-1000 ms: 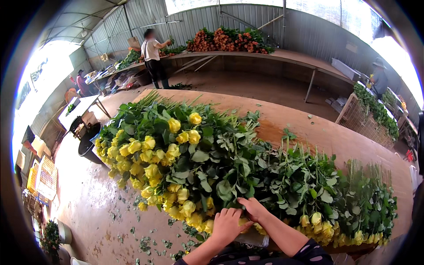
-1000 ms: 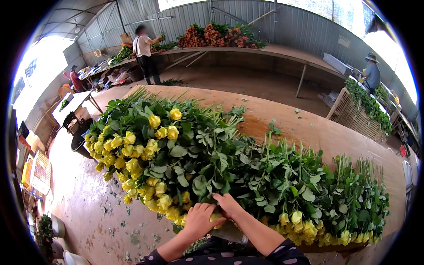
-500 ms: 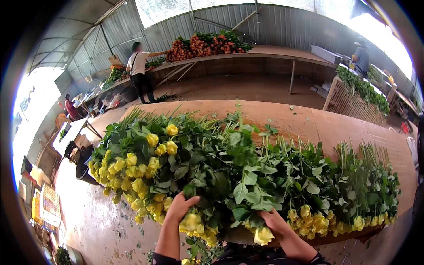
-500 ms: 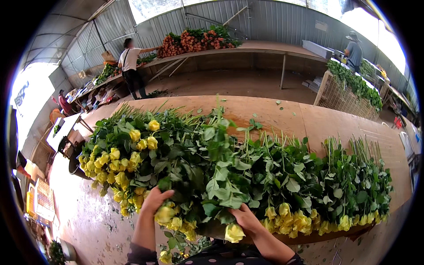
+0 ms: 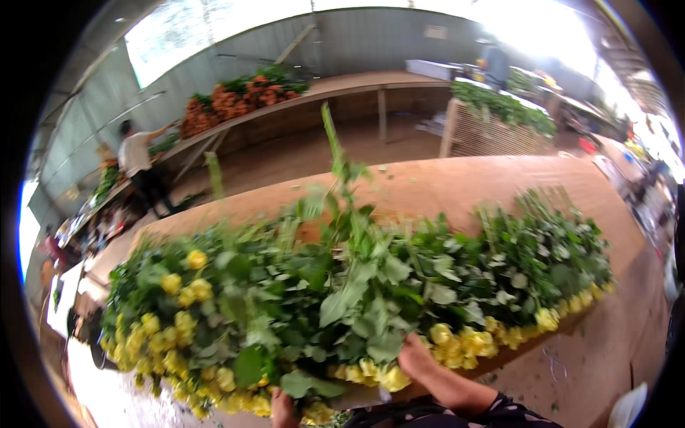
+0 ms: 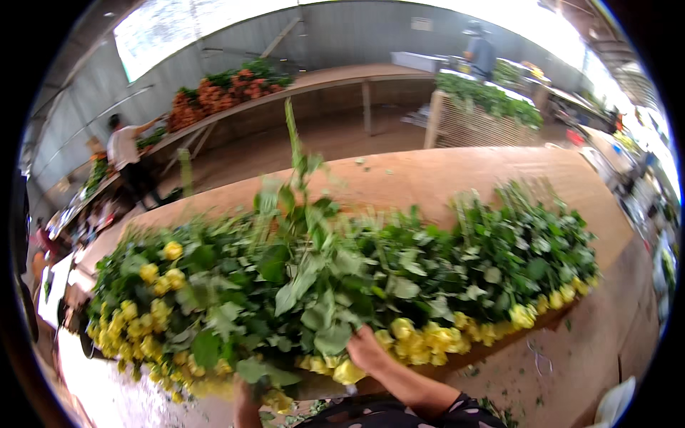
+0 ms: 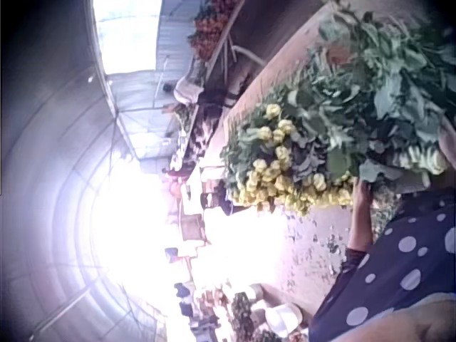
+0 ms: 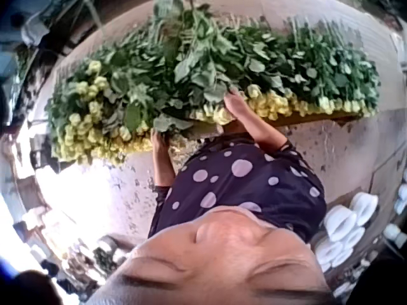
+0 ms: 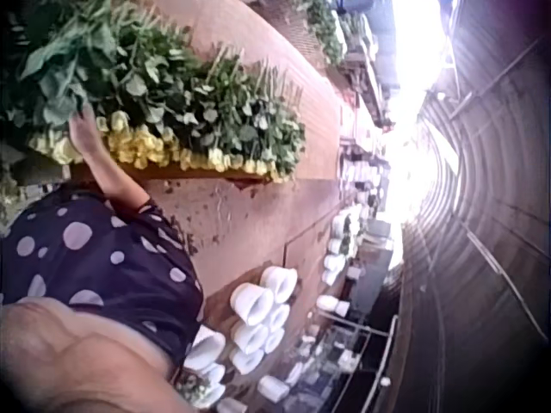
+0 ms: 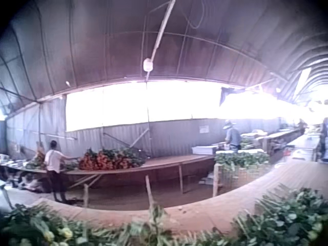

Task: The person repeatedly picks up yellow rose stems from a wooden table, removes leaves and side shoots by hand, and places the trimmed stems back on the table. The process continues across many stems in a consistent sequence.

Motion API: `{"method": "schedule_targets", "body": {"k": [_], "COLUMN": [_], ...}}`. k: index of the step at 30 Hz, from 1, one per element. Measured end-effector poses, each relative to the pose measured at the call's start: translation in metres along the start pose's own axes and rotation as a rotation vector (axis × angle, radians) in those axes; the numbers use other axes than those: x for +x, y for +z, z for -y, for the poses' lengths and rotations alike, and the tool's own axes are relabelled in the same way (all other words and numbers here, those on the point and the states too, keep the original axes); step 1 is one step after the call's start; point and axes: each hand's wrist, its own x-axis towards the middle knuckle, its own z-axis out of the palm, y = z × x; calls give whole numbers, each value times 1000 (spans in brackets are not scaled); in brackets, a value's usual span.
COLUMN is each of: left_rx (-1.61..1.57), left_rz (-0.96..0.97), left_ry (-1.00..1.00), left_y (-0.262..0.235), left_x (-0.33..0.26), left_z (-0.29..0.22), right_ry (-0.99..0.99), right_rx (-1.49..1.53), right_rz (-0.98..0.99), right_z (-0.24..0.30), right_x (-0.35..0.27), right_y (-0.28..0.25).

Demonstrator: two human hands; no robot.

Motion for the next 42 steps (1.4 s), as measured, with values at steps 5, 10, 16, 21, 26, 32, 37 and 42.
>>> {"method": "schedule_targets", "body": {"k": [5, 10, 16, 21, 26, 32, 37, 42], "left_rx": [-49, -406, -520, -747, -632, -191, 778, 1303], "left_rz": [-67, 58, 178, 218, 353, 519, 289, -30], "left_ry": [-38, -310, -441, -652, -569, -223, 544, 513], "left_y": [21, 80, 116, 127, 138, 178, 137, 70], "left_x": [5, 16, 27, 41, 44, 46, 64, 25], "left_z": [-11, -33, -32, -19, -22, -62, -105, -42], "right_ry": [-173, -8, 376, -37, -434, -482, -745, -581], "right_rx": [-327, -335, -648, -1397, -535, -123, 92, -111], "right_rz": [-551, -668, -671, -999, -157, 19, -57, -391], "right_z": [65, 32, 3, 9, 52, -3, 21, 28], "right_x": [-43, -55, -47, -59, -55, -30, -45, -95], "right_y": [-156, -299, -322, -285, -109, -35, -98, -211]}}
